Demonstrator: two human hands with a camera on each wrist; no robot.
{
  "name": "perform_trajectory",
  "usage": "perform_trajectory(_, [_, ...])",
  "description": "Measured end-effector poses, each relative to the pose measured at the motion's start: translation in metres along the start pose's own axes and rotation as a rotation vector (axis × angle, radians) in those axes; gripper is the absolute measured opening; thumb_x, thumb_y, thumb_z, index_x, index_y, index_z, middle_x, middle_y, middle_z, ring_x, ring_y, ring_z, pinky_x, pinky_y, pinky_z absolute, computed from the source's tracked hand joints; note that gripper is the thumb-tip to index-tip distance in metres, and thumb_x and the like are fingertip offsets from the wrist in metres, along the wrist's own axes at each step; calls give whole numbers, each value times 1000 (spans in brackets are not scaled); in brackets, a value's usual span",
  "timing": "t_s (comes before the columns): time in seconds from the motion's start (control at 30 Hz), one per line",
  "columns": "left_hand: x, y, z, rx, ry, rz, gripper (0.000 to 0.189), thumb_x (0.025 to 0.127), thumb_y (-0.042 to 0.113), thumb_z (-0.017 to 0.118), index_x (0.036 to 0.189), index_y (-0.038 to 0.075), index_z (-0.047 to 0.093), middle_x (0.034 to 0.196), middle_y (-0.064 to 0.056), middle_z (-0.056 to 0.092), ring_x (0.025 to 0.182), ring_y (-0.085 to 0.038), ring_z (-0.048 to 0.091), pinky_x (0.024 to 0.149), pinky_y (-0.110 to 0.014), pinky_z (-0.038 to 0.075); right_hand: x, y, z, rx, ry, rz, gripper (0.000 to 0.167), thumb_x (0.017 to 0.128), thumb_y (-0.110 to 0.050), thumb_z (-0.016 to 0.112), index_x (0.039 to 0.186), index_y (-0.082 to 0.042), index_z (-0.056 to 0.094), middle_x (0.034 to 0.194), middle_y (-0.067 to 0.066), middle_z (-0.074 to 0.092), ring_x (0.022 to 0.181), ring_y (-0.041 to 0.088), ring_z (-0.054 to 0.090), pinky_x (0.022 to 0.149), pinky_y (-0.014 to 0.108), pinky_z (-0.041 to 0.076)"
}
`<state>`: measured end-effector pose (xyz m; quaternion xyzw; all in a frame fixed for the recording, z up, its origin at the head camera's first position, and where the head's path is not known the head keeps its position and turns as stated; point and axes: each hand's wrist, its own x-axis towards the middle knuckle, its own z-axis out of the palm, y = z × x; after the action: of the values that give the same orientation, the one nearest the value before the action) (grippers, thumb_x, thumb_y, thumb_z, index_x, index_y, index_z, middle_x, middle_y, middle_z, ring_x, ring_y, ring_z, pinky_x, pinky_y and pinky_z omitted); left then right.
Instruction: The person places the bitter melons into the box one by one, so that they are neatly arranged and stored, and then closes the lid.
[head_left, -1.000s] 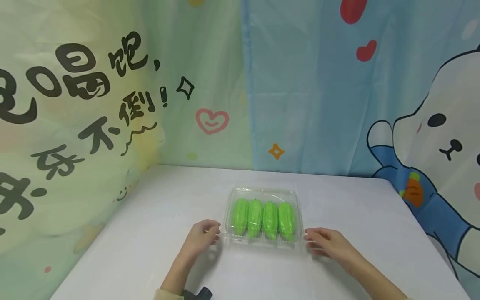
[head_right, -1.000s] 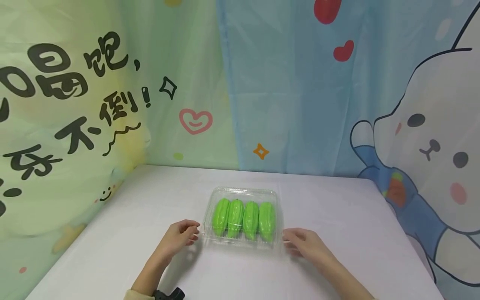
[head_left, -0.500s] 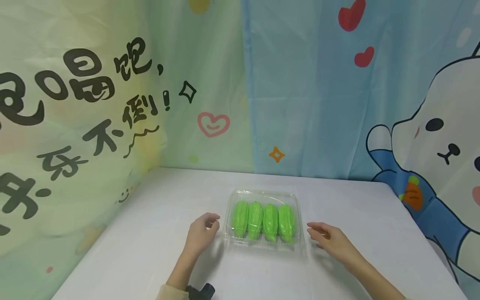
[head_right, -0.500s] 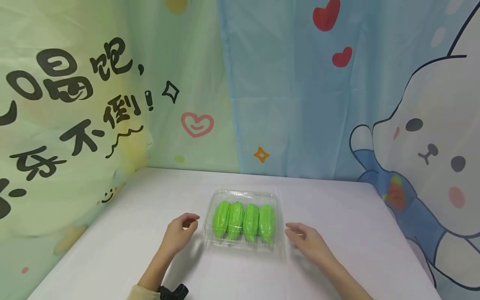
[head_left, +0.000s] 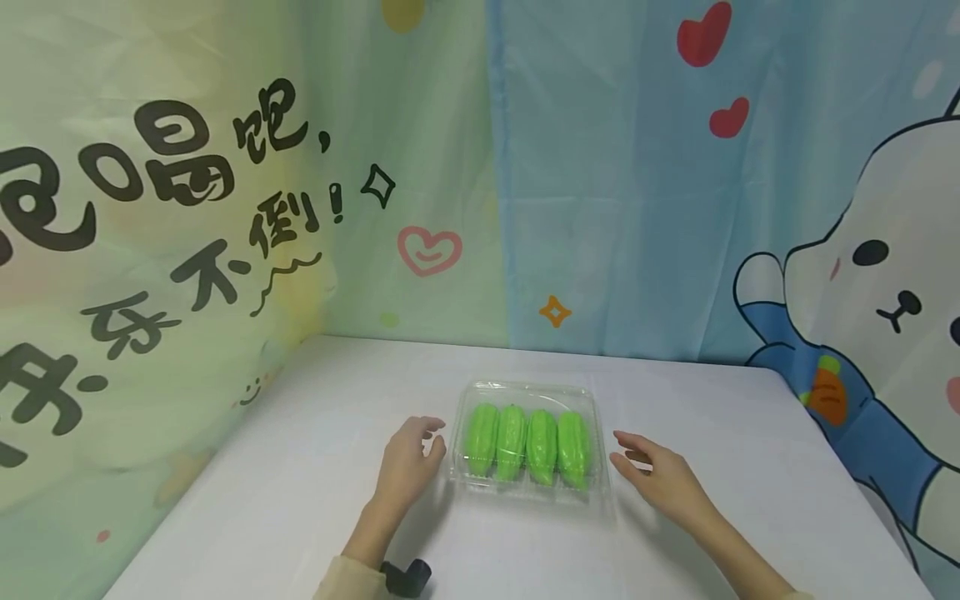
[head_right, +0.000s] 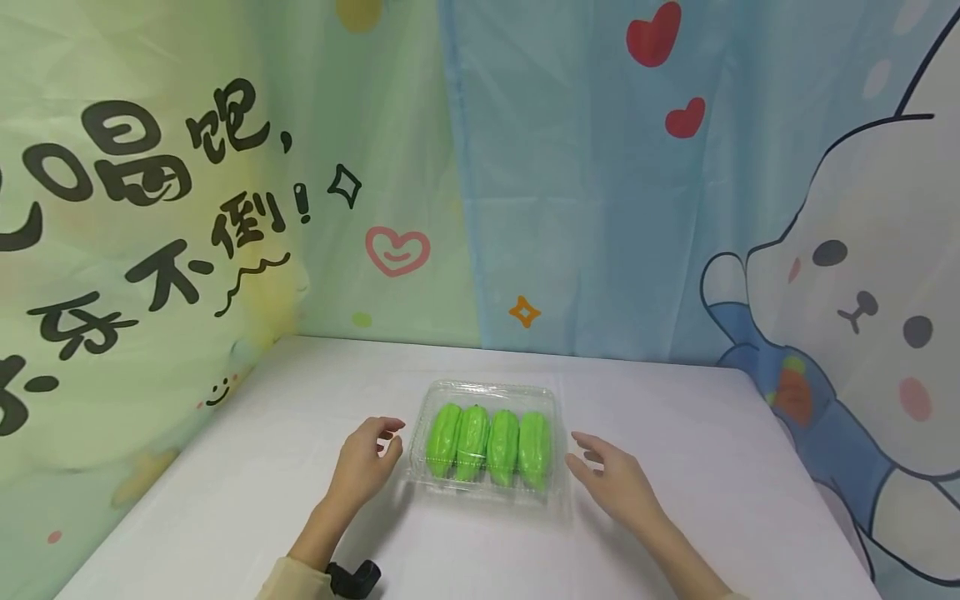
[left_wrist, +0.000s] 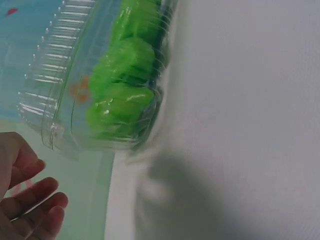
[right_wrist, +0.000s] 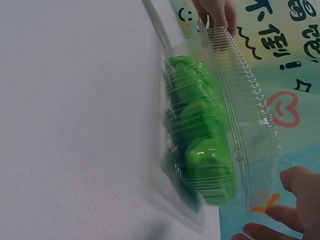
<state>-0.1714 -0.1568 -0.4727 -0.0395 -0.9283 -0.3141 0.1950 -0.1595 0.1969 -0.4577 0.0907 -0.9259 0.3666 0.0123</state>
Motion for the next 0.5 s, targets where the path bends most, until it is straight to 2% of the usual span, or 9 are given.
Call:
perform_trajectory(0.27, [6, 0, -1, 148, -30, 47, 27, 89, 19, 59, 114, 14, 65, 116, -5, 66, 112, -24, 61, 95, -40, 52, 3, 1, 1, -65, 69, -80, 50, 95, -32, 57, 136, -3, 51, 135, 25, 52, 117, 42, 56, 89, 47, 55])
perform_trajectory(0.43, [9, -1, -1, 205, 2, 85, 26, 88, 18, 60, 113, 13, 65, 115, -5, 66, 111, -24, 61, 92, -39, 54, 7, 5, 3, -137, 98, -117, 52, 94, -33, 58, 136, -3, 50, 136, 25, 51, 110, 45, 59, 88, 53, 53])
perform_trajectory(0.5, [12, -2, -1, 226, 15, 102, 26, 88, 18, 60, 113, 13, 65, 116, -6, 66, 111, -24, 61, 92, -38, 54, 9, 7, 4, -164, 116, -130, 52, 94, -32, 58, 136, -3, 50, 137, 25, 50, 114, 45, 56, 92, 56, 49])
